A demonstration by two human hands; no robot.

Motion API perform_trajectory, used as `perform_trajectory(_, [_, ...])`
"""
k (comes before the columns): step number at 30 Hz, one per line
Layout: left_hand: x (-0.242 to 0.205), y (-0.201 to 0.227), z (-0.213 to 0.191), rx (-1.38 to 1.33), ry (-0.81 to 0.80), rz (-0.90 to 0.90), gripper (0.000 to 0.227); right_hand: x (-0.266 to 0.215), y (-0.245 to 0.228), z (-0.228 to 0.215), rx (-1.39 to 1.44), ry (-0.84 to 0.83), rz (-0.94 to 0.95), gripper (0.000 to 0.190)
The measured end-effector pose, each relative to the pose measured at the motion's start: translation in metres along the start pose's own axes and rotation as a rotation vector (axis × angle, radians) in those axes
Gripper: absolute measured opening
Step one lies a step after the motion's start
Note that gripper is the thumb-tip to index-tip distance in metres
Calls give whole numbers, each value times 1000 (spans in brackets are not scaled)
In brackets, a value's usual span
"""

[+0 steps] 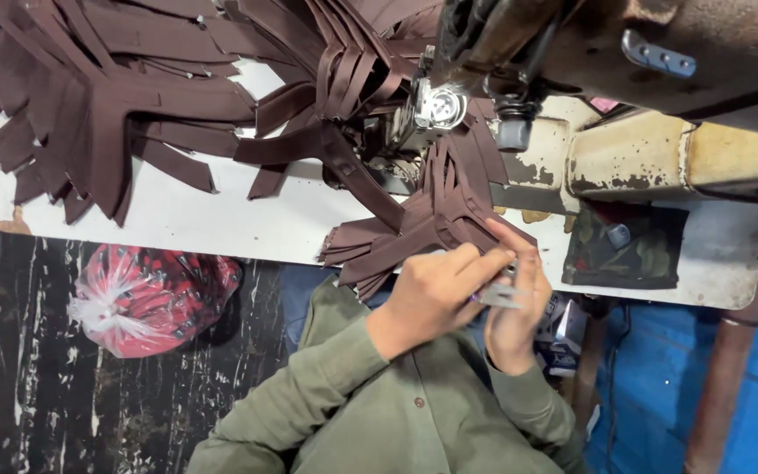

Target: Using an industrial sewing machine to stitch together cut pieces of brown material for shoe manufacturing.

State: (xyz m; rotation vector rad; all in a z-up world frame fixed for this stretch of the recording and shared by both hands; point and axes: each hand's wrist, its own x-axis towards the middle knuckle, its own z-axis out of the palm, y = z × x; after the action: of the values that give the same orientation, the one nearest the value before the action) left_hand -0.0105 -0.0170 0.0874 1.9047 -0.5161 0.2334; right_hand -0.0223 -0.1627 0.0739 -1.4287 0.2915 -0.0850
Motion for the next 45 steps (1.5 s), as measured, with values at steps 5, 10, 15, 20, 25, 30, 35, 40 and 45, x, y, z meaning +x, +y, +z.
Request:
perform_trajectory(5, [9, -17, -5, -2, 94, 15, 38, 10, -5, 12, -148, -76, -9, 60])
perform_trajectory(10, [12, -29, -8, -357, 166, -190, 22, 14, -11, 12, 30, -122, 204, 57])
perform_trajectory(15, [11, -31, -13, -502, 138, -347, 25, 14, 11, 5, -24, -128, 167, 46])
perform_trajectory(20, [7, -36, -15, -456, 217, -392, 20, 10, 10, 13, -153, -151, 29, 39])
perform_trajectory(25, [-2, -39, -13, -425, 301, -449, 20, 10, 4, 24, -141, -189, -41, 34])
perform_trajectory(30, [-4, -48, -17, -651, 356, -528, 16, 12, -5, 33, 17, -168, -40, 32])
perform_trajectory(35, [-6, -54, -25, -816, 356, -480, 18, 14, -5, 17, 412, -265, 204, 35])
perform_trajectory(40, [-1, -52, -48, -938, 374, -535, 17, 19, -9, 7, 233, -198, 102, 37])
perform_trajectory(45, [-3, -56, -69, -1333, 350, -624, 17, 43, 4, -69, -64, 2, -73, 38])
